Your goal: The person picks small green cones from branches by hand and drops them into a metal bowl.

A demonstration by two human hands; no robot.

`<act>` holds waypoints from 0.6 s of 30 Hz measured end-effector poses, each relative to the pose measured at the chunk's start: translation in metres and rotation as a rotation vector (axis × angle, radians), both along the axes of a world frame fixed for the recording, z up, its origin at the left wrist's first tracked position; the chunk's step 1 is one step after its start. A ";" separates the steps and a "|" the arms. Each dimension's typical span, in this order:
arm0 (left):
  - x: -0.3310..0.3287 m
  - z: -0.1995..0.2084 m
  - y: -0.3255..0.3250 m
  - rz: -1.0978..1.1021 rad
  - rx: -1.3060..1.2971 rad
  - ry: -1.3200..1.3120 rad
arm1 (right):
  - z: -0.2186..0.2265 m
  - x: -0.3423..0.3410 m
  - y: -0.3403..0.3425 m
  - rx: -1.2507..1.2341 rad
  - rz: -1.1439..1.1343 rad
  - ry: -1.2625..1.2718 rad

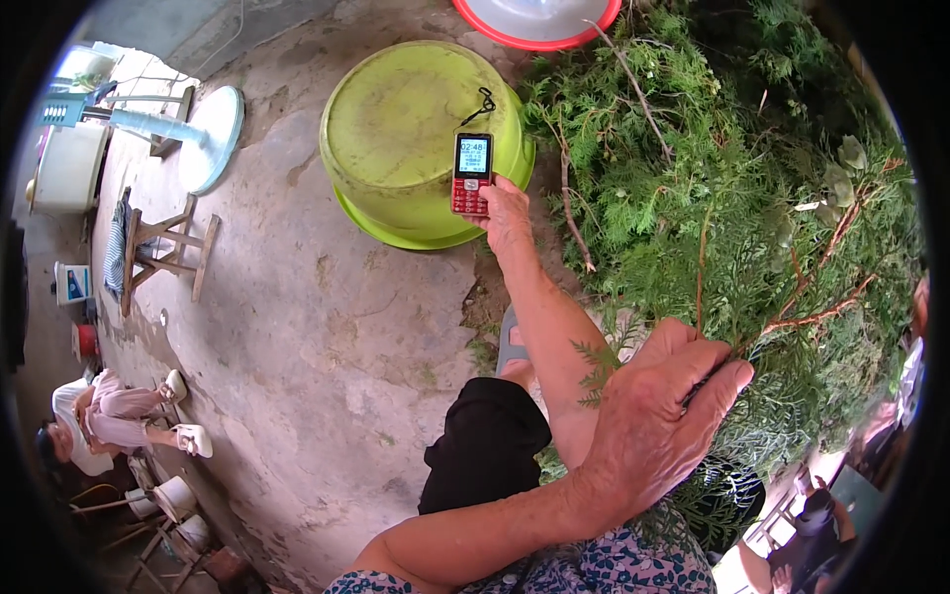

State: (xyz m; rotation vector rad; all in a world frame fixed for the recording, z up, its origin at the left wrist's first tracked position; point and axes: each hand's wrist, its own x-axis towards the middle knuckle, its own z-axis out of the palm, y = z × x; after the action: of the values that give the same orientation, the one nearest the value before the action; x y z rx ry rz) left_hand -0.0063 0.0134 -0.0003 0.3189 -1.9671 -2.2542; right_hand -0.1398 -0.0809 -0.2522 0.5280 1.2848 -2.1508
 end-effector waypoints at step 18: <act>0.000 0.000 -0.001 -0.005 0.021 -0.011 | -0.001 -0.002 -0.002 0.033 0.003 0.004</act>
State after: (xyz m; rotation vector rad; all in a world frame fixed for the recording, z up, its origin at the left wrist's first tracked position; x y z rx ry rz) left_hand -0.0063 0.0123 -0.0001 0.3298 -1.9528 -2.2820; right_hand -0.1422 -0.0834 -0.2531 0.5349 1.3243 -2.1331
